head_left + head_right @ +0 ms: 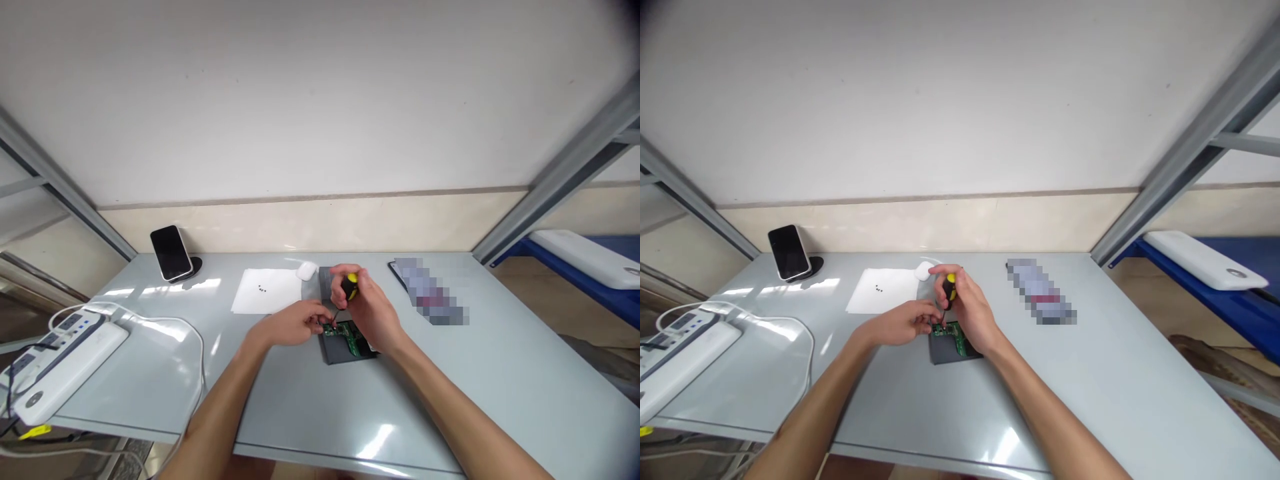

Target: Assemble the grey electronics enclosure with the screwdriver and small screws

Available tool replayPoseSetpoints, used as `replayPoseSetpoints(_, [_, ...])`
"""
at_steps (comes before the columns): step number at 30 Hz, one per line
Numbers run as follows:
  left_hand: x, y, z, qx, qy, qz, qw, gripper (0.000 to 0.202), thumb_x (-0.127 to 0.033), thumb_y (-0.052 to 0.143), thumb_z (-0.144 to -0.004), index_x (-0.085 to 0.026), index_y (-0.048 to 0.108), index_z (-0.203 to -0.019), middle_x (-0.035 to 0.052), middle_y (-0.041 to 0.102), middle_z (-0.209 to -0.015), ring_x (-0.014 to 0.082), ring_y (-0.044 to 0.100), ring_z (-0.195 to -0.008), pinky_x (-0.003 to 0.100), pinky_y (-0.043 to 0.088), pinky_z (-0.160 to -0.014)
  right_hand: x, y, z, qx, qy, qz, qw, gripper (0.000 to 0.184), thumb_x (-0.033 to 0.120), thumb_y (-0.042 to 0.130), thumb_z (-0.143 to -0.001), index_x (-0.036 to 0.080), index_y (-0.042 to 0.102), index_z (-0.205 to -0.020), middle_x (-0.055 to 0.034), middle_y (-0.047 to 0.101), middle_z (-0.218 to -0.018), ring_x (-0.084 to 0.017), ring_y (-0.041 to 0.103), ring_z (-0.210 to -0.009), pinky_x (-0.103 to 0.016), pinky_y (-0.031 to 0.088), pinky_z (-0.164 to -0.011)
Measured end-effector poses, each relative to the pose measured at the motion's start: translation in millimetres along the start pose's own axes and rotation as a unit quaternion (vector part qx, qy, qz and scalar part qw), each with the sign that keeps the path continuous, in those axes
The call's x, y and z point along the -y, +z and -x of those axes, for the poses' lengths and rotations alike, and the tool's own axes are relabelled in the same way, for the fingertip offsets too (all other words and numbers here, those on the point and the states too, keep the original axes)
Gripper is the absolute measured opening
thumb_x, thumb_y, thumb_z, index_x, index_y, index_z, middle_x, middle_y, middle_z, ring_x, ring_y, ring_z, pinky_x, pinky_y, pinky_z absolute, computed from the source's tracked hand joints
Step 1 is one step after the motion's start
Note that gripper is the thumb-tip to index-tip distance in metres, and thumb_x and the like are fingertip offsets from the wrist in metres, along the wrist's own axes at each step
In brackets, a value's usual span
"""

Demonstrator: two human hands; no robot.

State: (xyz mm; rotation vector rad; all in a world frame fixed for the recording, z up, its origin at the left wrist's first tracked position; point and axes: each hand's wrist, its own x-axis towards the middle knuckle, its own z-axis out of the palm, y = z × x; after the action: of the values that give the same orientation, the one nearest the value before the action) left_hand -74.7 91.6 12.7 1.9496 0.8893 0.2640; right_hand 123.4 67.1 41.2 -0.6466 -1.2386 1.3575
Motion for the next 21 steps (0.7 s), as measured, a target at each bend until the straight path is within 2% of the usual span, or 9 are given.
replayPoseSetpoints(2, [-1,-0.1,0,0.001,0.003,0.003,1.000,0.030,-0.010,0.054,-0.089,-0.022,0.072,-0.110,0.0074,0.067,-0.118,0.0215,0.064,-0.098,0.037,0.054,-0.087,1,-1,0,0.012,0.004,0.011,1.000,0.039,0.064,0.059,-0.102,0.025,0.068,-0.101,-0.0028,0.060,-0.089,-0.017,0.058,-0.077,-0.032,0.050,-0.067])
replayPoseSetpoints(4, [-3,0.0,0,0.001,0.002,0.004,1.000,0.028,-0.010,0.054,-0.089,-0.022,0.072,-0.107,0.0067,0.069,-0.113,0.0218,0.064,-0.096,0.038,0.053,-0.087,2,-2,1,0.015,-0.001,0.015,1.000,0.033,0.056,0.072,-0.097,0.026,0.061,-0.091,-0.0037,0.066,-0.100,-0.017,0.064,-0.083,-0.032,0.052,-0.071])
replayPoseSetpoints(7, [-3,0.4,0,-0.004,-0.001,-0.001,1.000,0.030,-0.010,0.054,-0.089,-0.022,0.071,-0.110,0.0063,0.069,-0.112,0.0211,0.063,-0.095,0.036,0.053,-0.086,0,-4,-1,0.004,-0.007,-0.002,1.000,0.040,0.054,0.077,-0.094,0.026,0.049,-0.086,0.0037,0.059,-0.076,-0.013,0.052,-0.060,-0.028,0.045,-0.059])
replayPoseSetpoints(9, [-2,0.8,1,-0.008,-0.007,-0.006,1.000,0.033,-0.010,0.054,-0.089,-0.022,0.070,-0.115,0.0061,0.068,-0.111,0.0202,0.062,-0.093,0.035,0.052,-0.083,-1,-5,-2,0.008,-0.011,-0.010,1.000,0.038,0.063,0.068,-0.098,0.027,0.056,-0.093,0.0071,0.046,-0.065,-0.012,0.040,-0.054,-0.027,0.039,-0.054])
replayPoseSetpoints(10, [-1,1.0,1,-0.008,-0.011,-0.005,1.000,0.034,-0.011,0.054,-0.089,-0.022,0.069,-0.118,0.0057,0.068,-0.109,0.0198,0.061,-0.091,0.034,0.052,-0.082,0,-4,-2,0.010,-0.008,-0.016,1.000,0.041,0.067,0.062,-0.099,0.026,0.061,-0.099,0.0062,0.045,-0.066,-0.012,0.040,-0.055,-0.028,0.039,-0.054])
replayPoseSetpoints(13, [0,1.7,1,-0.005,-0.016,0.012,1.000,0.035,-0.013,0.056,-0.090,-0.022,0.065,-0.122,0.0051,0.068,-0.104,0.0197,0.061,-0.088,0.033,0.051,-0.077,3,-1,-2,0.019,0.016,-0.014,1.000,0.049,0.070,0.052,-0.102,0.025,0.069,-0.111,-0.0005,0.055,-0.080,-0.016,0.052,-0.068,-0.031,0.048,-0.060])
replayPoseSetpoints(16, [0,2.2,0,-0.005,-0.015,0.014,1.000,0.031,-0.014,0.058,-0.090,-0.022,0.065,-0.120,0.0049,0.067,-0.100,0.0199,0.061,-0.085,0.034,0.050,-0.076,5,1,-1,0.020,0.005,0.021,1.000,0.034,0.058,0.071,-0.097,0.025,0.063,-0.095,-0.0035,0.064,-0.095,-0.018,0.063,-0.080,-0.032,0.053,-0.069])
replayPoseSetpoints(19, [-4,1.0,1,-0.007,-0.023,0.015,1.000,0.032,-0.013,0.058,-0.089,-0.022,0.066,-0.119,0.0043,0.067,-0.096,0.0192,0.059,-0.083,0.033,0.049,-0.074,1,-2,-1,0.010,-0.007,0.017,1.000,0.038,0.051,0.075,-0.097,0.027,0.047,-0.088,0.0044,0.060,-0.075,-0.013,0.055,-0.061,-0.028,0.047,-0.061])
replayPoseSetpoints(21, [-10,-1.0,2,-0.034,-0.003,0.004,0.999,0.034,-0.010,0.060,-0.086,-0.022,0.068,-0.117,0.0045,0.067,-0.099,0.0187,0.057,-0.085,0.032,0.049,-0.075,0,-6,-2,0.019,-0.012,0.021,1.000,0.037,0.059,0.066,-0.101,0.027,0.049,-0.092,0.0083,0.048,-0.063,-0.012,0.044,-0.054,-0.026,0.041,-0.056])
